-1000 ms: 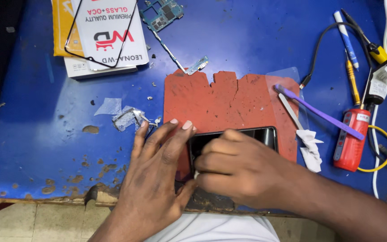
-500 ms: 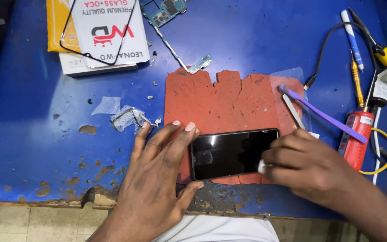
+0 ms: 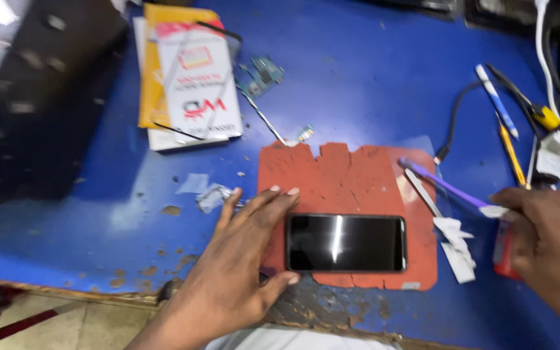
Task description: The person wipes the phone screen with a small cleaning wipe, peels the protective film off a replacement front glass, and aligns the new glass over the phone frame. They press and adjust the glass edges to seat it onto the adhesive on the phone body.
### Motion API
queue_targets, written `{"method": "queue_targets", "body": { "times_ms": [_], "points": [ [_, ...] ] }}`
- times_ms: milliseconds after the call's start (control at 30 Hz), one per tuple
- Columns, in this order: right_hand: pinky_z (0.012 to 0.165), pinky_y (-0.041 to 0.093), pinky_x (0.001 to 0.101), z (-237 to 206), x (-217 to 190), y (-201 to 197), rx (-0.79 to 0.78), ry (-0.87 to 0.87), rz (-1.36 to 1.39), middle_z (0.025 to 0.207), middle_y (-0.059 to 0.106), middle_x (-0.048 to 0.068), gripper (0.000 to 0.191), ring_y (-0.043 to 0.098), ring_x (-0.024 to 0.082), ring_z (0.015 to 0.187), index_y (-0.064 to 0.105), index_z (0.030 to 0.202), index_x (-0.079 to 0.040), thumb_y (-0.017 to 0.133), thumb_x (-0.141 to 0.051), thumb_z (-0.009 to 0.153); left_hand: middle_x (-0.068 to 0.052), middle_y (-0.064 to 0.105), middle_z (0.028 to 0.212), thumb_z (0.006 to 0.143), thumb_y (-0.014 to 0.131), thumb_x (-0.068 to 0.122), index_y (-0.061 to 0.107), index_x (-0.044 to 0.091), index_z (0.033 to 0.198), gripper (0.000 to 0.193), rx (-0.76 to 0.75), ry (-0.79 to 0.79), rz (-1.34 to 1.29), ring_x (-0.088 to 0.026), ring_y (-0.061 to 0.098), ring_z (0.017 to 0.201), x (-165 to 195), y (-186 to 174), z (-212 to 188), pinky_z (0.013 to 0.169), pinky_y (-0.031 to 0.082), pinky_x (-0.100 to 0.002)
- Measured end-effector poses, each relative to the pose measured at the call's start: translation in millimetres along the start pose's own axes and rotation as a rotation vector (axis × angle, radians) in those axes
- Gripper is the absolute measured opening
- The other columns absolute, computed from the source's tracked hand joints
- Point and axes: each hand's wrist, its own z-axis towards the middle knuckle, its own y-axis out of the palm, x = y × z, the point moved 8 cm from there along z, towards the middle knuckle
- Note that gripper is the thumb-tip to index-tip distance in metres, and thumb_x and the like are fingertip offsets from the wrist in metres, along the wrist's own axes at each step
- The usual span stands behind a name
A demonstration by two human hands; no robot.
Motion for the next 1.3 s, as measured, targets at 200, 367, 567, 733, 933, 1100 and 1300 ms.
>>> {"method": "queue_targets", "body": {
  "times_ms": [200,367,567,733,933,1100,1300],
  "points": [
    [0.091,0.054,0.0383,-15,73,28,0.218,-0.017,0.128,0.119,0.065,0.022,0.046,0.065,0.032,0.105,0.062,0.135,0.001,0.052,0.02,0.095,-0.017,0.063,0.124,0.091,0.075,0.015,0.057,0.001,0.134,0.048,0.422,-0.13,0.485,-0.035,0.061,0.116,-30,-88,28,0.1,0.05,-0.044],
    [0.093,0.055,0.0373,-17,68,15,0.315,-0.006,0.148,0.12,0.065,0.018,0.034,0.065,0.03,0.106,0.063,0.122,-0.001,0.049,0.016,0.097,-0.023,0.06,0.11,0.077,0.084,0.035,0.05,-0.009,0.138,0.083,0.369,-0.217,0.825,-0.038,0.057,0.1,-65,-102,60,0.084,0.049,-0.045],
    [0.087,0.056,0.0372,-11,32,-61,0.331,0.128,-0.16,0.103,0.073,0.012,0.016,0.07,0.027,0.095,0.077,0.111,-0.008,0.071,0.003,0.099,-0.024,0.059,0.11,0.075,0.087,0.036,0.036,-0.01,0.152,0.103,0.345,-0.218,0.942,-0.04,0.056,0.1,-67,-96,70,0.09,0.049,-0.048],
    [0.09,0.057,0.0371,-19,36,-84,0.346,0.056,-0.118,0.109,0.074,0.013,0.03,0.071,0.028,0.101,0.074,0.116,-0.007,0.063,0.008,0.092,-0.029,0.059,0.116,0.064,0.095,0.025,0.028,0.003,0.16,0.119,0.349,-0.472,0.621,-0.049,0.054,0.104,-81,-116,68,0.093,0.044,-0.054],
    [0.076,0.051,0.0348,-31,96,-79,0.391,0.382,0.069,0.1,0.072,0.015,0.019,0.065,0.028,0.08,0.07,0.124,-0.004,0.062,-0.003,0.107,-0.021,0.063,0.116,0.06,0.093,0.011,0.032,0.005,0.157,0.116,0.415,-0.395,0.443,-0.042,0.055,0.109,-54,-129,55,0.092,0.048,-0.049],
    [0.084,0.055,0.0392,-15,52,-89,0.284,0.023,-0.094,0.108,0.073,0.016,0.034,0.07,0.032,0.094,0.073,0.117,-0.004,0.068,0.001,0.083,-0.021,0.058,0.12,0.064,0.093,0.006,0.034,0.001,0.151,0.105,0.51,-0.195,0.343,-0.031,0.057,0.107,-19,-125,35,0.096,0.049,-0.04],
    [0.084,0.057,0.0364,-12,38,-101,0.334,0.114,-0.166,0.101,0.073,0.014,0.015,0.072,0.03,0.092,0.076,0.109,-0.006,0.072,-0.003,0.095,-0.019,0.055,0.126,0.069,0.088,-0.002,0.026,0.0,0.149,0.101,0.492,-0.074,0.125,-0.026,0.058,0.114,-2,-109,18,0.106,0.048,-0.038]
  ]
}}
